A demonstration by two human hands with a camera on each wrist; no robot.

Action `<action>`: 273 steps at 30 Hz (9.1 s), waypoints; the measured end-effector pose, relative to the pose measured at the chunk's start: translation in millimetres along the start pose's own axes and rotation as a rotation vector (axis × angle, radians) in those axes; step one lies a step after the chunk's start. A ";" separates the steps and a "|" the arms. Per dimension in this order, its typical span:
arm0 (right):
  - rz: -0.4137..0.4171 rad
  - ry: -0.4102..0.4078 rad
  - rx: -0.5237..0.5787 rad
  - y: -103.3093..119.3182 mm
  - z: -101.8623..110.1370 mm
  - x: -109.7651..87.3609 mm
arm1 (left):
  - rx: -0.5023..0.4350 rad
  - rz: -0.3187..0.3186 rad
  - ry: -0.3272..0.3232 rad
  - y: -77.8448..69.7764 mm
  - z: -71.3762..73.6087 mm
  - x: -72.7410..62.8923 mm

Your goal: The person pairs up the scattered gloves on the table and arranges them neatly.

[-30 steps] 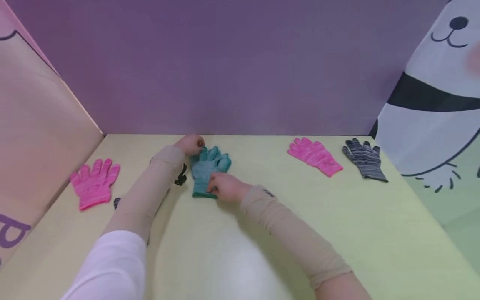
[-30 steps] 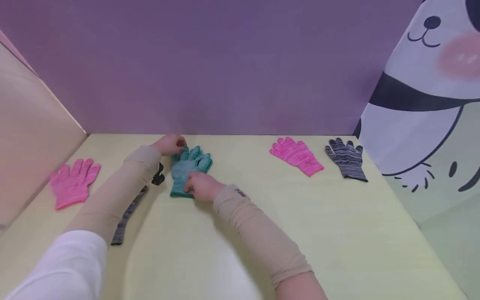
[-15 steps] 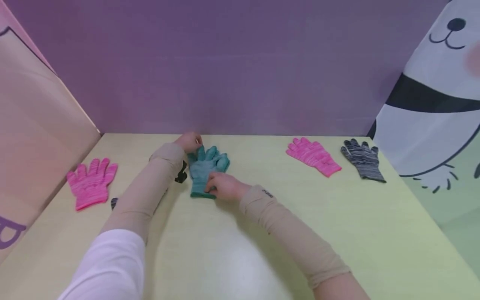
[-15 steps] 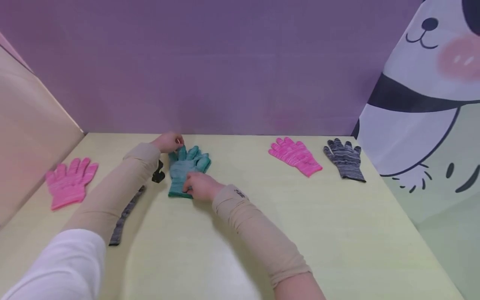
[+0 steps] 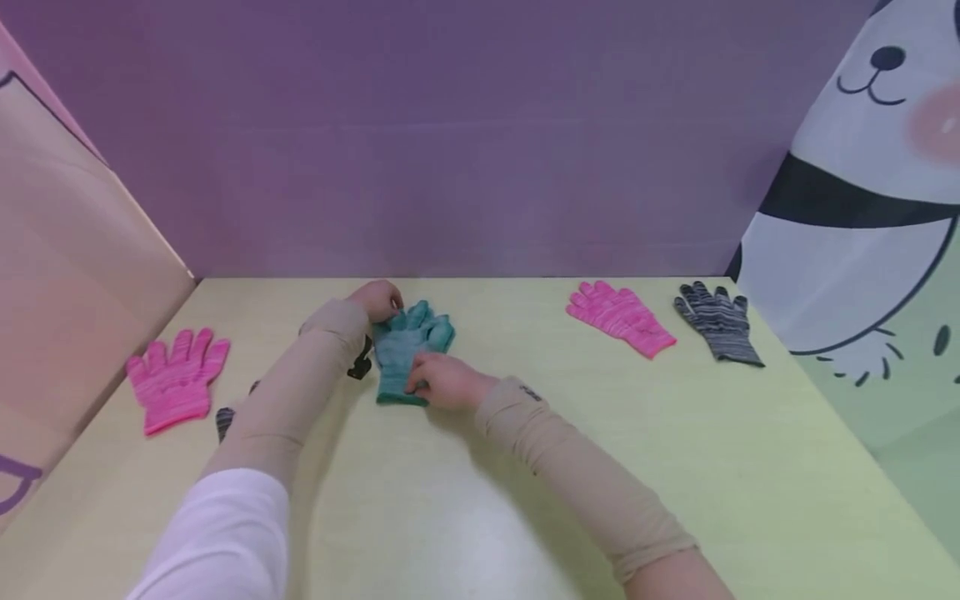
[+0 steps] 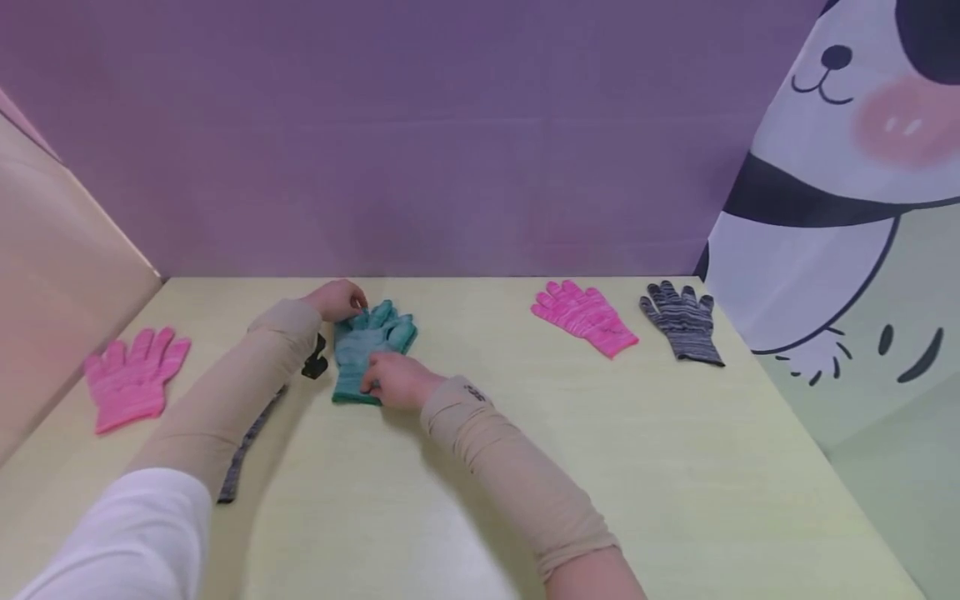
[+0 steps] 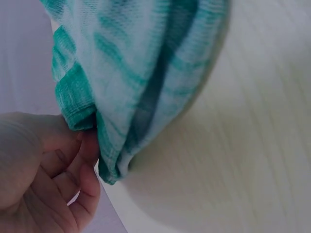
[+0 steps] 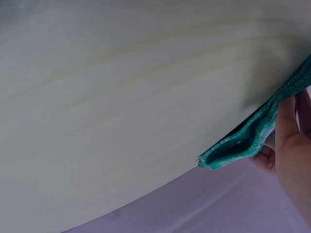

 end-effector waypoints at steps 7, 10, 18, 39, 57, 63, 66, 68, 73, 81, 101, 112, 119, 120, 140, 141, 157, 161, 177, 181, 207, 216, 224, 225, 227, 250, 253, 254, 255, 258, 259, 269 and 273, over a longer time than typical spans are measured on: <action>0.007 0.036 0.003 5.0 -9.0 0.9 | 0.039 0.092 -0.035 -41.0 10.5 -43.9; 0.002 0.046 -0.019 7.1 -12.3 0.5 | 0.070 0.132 -0.049 -33.2 10.0 -42.4; 0.079 -0.032 -0.058 6.0 -5.8 -1.9 | 0.130 0.186 -0.114 -27.4 21.7 -28.2; 0.046 0.014 -0.027 -1.0 1.0 7.9 | 0.035 0.168 0.082 -2.2 11.9 4.1; 0.001 0.013 -0.022 -2.9 -2.4 10.0 | -0.095 0.115 0.113 25.9 -4.7 13.0; -0.021 0.057 -0.036 2.3 -7.2 15.9 | -0.072 0.059 0.086 53.0 -22.1 16.8; -0.033 0.054 -0.037 3.4 -7.3 16.7 | -0.039 0.030 0.098 67.5 -30.4 25.9; -0.037 0.055 -0.050 3.9 -7.6 16.4 | -0.041 0.011 0.085 54.2 -25.1 18.0; -0.025 0.075 -0.091 8.4 -8.8 15.5 | -0.048 0.026 0.054 -9.3 3.3 -28.7; -0.052 0.146 -0.138 14.9 -2.8 11.5 | -0.012 0.087 0.034 -16.0 7.5 -33.2; -0.102 0.109 -0.163 12.9 3.3 8.0 | 0.033 0.170 0.050 -5.9 5.4 -11.3; -0.062 0.139 -0.102 12.4 -0.2 4.9 | -0.019 0.043 0.032 12.0 -2.4 -11.9; -0.062 0.157 -0.116 9.7 1.9 0.6 | -0.043 0.041 0.022 -52.7 20.3 -40.8; -0.062 0.156 -0.113 9.6 2.2 0.2 | -0.050 0.049 0.024 -55.7 20.5 -41.0; 0.001 0.120 -0.102 1.3 4.1 -1.5 | -0.083 -0.011 -0.133 -57.4 13.2 -15.5; 0.000 0.117 -0.106 0.7 5.1 -2.3 | -0.088 -0.016 -0.143 -58.7 13.3 -14.3; 0.048 0.124 -0.119 9.0 1.0 0.0 | -0.099 0.043 -0.179 -46.3 13.3 -21.2; 0.040 0.113 -0.139 8.9 3.3 -1.2 | -0.078 0.044 -0.118 -45.9 13.0 -19.4; 0.026 0.128 -0.120 3.9 -1.6 1.4 | -0.096 0.066 -0.059 -44.1 10.6 -16.8; 0.030 0.120 -0.117 4.6 -0.4 0.3 | -0.095 0.065 -0.060 -43.5 10.2 -15.8; 0.005 0.115 -0.067 4.1 -0.4 -1.4 | -0.056 0.064 0.049 -45.1 12.1 -12.4; 0.018 0.113 -0.063 3.3 -2.2 -0.8 | -0.047 0.005 0.058 -48.6 10.3 -11.8; 0.017 0.113 -0.081 1.7 -1.7 -1.4 | -0.066 -0.019 0.067 -48.8 11.1 -11.1; 0.017 0.113 -0.077 1.9 -1.8 -1.3 | -0.066 -0.011 0.062 -48.3 10.8 -11.0; 0.016 0.117 -0.068 2.2 -1.8 -1.1 | -0.065 0.006 0.045 -47.3 11.1 -11.1; 0.054 0.070 -0.094 2.9 -4.5 -2.1 | 0.163 0.127 -0.122 -49.1 18.5 0.0; 0.049 0.065 -0.098 3.3 -4.1 -1.9 | 0.175 0.132 -0.131 -49.1 18.4 -0.1; 0.049 0.063 -0.103 3.7 -3.8 -2.2 | 0.177 0.132 -0.133 -49.1 18.2 -0.2; 0.053 0.062 -0.108 4.1 -3.5 -2.4 | 0.181 0.132 -0.135 -49.1 17.9 -0.4; 0.053 0.068 -0.105 5.3 -3.4 -3.1 | 0.180 0.130 -0.133 -49.0 16.6 -0.8; 0.052 0.071 -0.101 5.6 -3.6 -3.2 | 0.173 0.130 -0.133 -49.1 16.0 -1.0; 0.029 0.068 -0.080 2.4 -4.4 -1.5 | 0.058 0.112 -0.149 -49.4 13.5 0.4; 0.022 0.074 -0.077 3.8 -4.7 -1.7 | 0.007 0.108 -0.125 -47.6 13.3 -0.8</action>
Point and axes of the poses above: each hand's wrist, its own x-axis towards the middle knuckle, its own z-axis out of the back of the hand, y = z × x, the point moved 4 cm from there along x, towards the middle knuckle, and after that the axes turned 8 degrees about -z, right-handed, at the moved point
